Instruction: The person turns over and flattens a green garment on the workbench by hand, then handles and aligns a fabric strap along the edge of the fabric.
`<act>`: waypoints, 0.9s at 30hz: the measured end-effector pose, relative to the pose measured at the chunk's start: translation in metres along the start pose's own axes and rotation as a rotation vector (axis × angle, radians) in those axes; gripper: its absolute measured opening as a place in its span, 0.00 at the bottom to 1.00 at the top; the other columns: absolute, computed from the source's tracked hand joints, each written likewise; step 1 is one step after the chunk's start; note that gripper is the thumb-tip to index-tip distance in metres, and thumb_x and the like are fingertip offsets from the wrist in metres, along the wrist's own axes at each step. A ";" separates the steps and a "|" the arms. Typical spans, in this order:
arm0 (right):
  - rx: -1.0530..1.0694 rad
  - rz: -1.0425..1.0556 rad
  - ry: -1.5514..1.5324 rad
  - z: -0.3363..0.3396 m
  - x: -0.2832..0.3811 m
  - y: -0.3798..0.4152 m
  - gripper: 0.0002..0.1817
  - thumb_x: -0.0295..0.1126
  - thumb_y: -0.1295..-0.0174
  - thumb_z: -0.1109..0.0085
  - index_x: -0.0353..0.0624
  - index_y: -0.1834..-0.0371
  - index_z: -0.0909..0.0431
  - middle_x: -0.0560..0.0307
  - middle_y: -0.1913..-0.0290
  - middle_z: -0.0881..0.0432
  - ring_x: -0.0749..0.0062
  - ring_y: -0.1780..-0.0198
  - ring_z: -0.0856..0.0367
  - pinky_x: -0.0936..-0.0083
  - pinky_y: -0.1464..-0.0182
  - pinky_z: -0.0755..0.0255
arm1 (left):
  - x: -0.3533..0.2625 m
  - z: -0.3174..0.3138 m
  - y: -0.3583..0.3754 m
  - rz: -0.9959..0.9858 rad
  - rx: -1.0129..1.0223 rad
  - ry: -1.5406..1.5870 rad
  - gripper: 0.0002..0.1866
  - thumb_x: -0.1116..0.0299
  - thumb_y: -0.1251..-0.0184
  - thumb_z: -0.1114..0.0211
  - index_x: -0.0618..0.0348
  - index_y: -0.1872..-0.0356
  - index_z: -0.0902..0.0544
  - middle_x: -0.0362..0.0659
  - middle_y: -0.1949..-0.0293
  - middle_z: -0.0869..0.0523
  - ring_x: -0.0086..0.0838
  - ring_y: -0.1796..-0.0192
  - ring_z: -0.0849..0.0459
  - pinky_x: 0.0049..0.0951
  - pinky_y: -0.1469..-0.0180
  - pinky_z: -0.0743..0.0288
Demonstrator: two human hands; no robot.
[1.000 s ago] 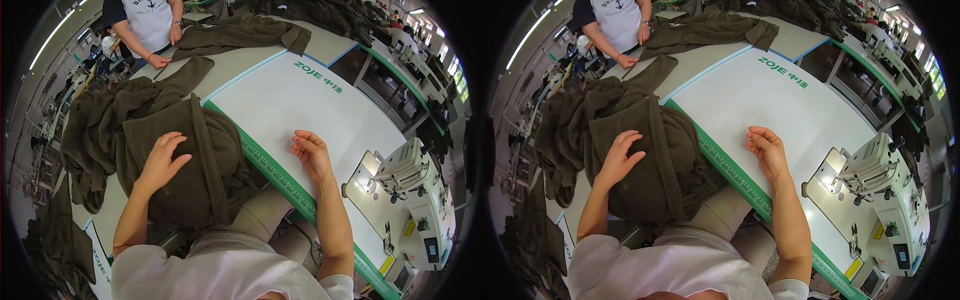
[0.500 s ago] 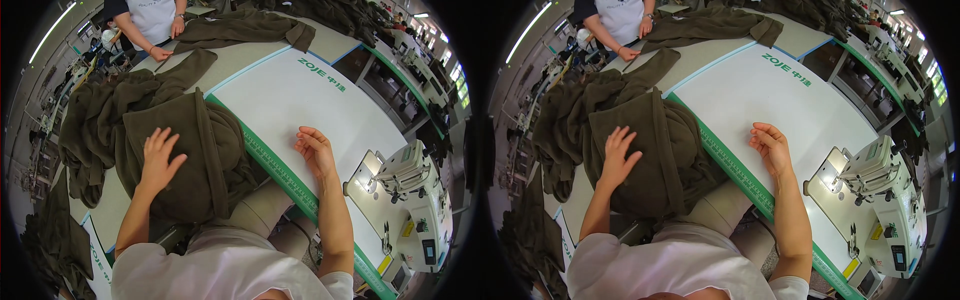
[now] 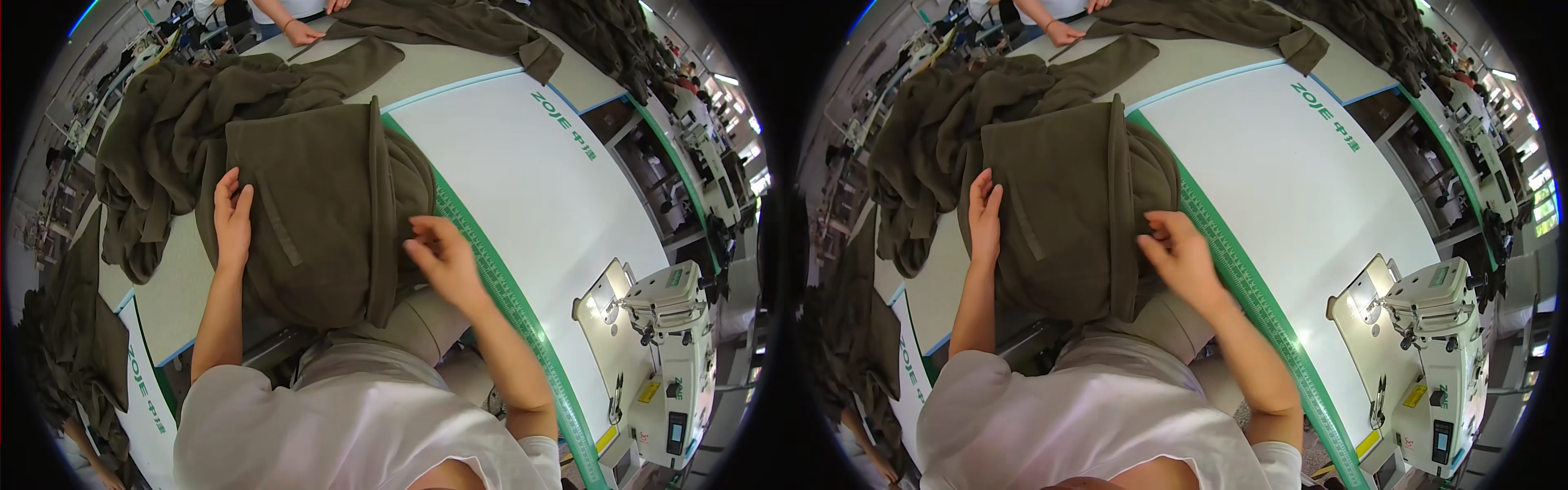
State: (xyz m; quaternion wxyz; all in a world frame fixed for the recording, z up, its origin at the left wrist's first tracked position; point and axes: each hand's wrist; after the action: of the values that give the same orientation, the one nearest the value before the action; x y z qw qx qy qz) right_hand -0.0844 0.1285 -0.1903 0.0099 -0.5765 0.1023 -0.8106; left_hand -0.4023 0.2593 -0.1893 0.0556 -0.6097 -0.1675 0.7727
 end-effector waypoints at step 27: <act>-0.130 -0.293 -0.847 -0.038 -0.017 -0.008 0.05 0.25 0.36 0.42 0.40 0.60 0.26 0.62 0.63 0.19 0.83 0.61 0.23 0.83 0.55 0.29 | -0.006 -0.015 0.011 -0.325 0.029 -0.514 0.20 0.64 0.34 0.38 0.56 0.42 0.25 0.45 0.36 0.31 0.38 0.36 0.33 0.31 0.38 0.37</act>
State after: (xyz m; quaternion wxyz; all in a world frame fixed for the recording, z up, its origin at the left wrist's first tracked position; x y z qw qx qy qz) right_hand -0.1131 0.1443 -0.2169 -0.1004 -0.8650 0.0572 -0.4882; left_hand -0.3851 0.2499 -0.1908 0.1429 -0.3584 -0.2605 0.8850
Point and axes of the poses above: each hand's wrist, its own y-axis away from the middle knuckle, its own z-axis out of the back of the hand, x = y × z
